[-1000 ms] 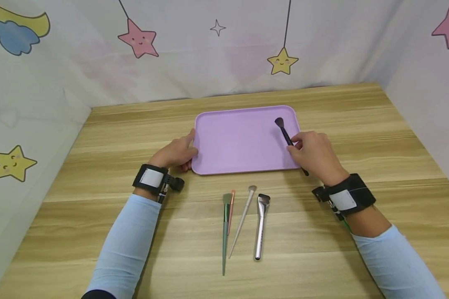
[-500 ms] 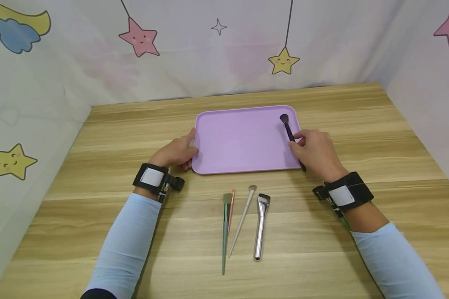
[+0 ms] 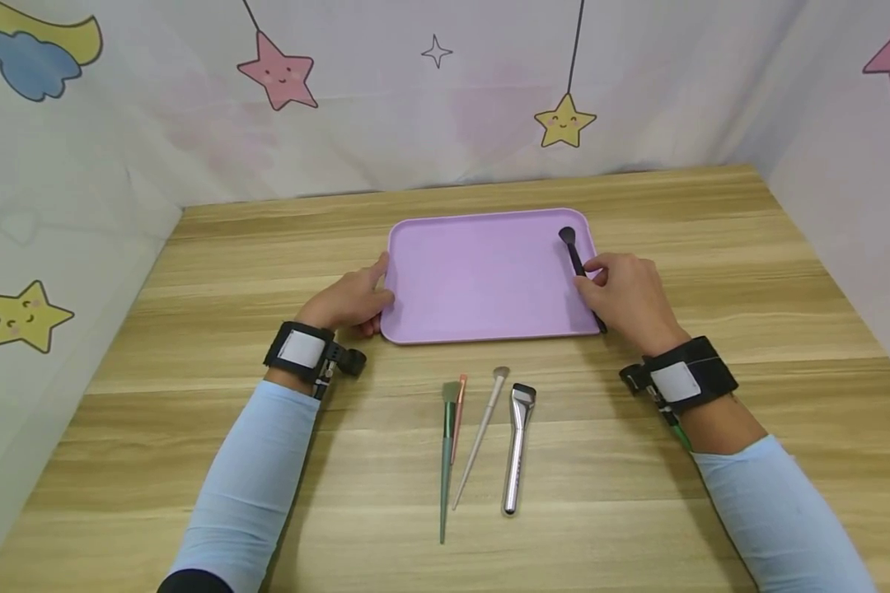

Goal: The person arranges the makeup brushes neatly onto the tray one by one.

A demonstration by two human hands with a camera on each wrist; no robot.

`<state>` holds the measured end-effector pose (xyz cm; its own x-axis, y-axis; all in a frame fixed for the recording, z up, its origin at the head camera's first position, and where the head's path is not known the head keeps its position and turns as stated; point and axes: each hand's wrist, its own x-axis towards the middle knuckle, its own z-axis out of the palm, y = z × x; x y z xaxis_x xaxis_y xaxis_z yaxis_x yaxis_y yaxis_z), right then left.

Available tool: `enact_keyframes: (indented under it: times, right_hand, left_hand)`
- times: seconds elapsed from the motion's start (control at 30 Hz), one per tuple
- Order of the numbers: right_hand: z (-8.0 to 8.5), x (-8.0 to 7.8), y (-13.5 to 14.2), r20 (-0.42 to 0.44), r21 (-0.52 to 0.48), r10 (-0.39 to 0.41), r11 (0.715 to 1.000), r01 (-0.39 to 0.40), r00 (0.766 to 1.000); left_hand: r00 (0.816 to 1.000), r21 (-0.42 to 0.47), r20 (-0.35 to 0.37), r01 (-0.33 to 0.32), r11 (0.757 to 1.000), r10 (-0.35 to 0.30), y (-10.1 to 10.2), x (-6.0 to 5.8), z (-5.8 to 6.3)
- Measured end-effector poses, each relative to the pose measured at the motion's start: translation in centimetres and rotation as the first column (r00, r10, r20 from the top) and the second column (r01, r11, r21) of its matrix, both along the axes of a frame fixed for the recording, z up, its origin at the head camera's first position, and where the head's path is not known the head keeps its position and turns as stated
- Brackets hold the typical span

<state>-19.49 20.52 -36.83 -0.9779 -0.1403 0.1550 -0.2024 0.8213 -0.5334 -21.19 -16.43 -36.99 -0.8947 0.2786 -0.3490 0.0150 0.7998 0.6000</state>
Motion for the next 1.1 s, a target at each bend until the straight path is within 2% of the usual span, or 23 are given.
enact_keyframes:
  times: [0.43, 0.8, 1.0, 1.1]
  right_hand:
    - [-0.2, -0.9, 0.3, 0.05, 0.031, -0.003, 1.0, 0.002, 0.999]
    - [-0.2, -1.1, 0.3, 0.064, 0.061, 0.029, 0.998, -0.033, 0.998]
    - [-0.1, -1.0, 0.4, 0.093, 0.071, 0.058, 0.995, -0.065, 0.994]
    - [0.4, -0.7, 0.5, 0.125, 0.1, 0.097, 0.989, -0.11, 0.987]
  left_hand:
    - [1.0, -0.003, -0.009, 0.0, 1.0, 0.0, 0.0, 0.1, 0.0]
    - [1.0, -0.017, -0.009, -0.004, 1.0, 0.004, 0.2, 0.1, 0.3]
    - [1.0, -0.011, -0.01, -0.01, 1.0, 0.01, 0.1, 0.1, 0.0]
    - [1.0, -0.011, -0.008, -0.009, 1.0, 0.009, 0.1, 0.1, -0.1]
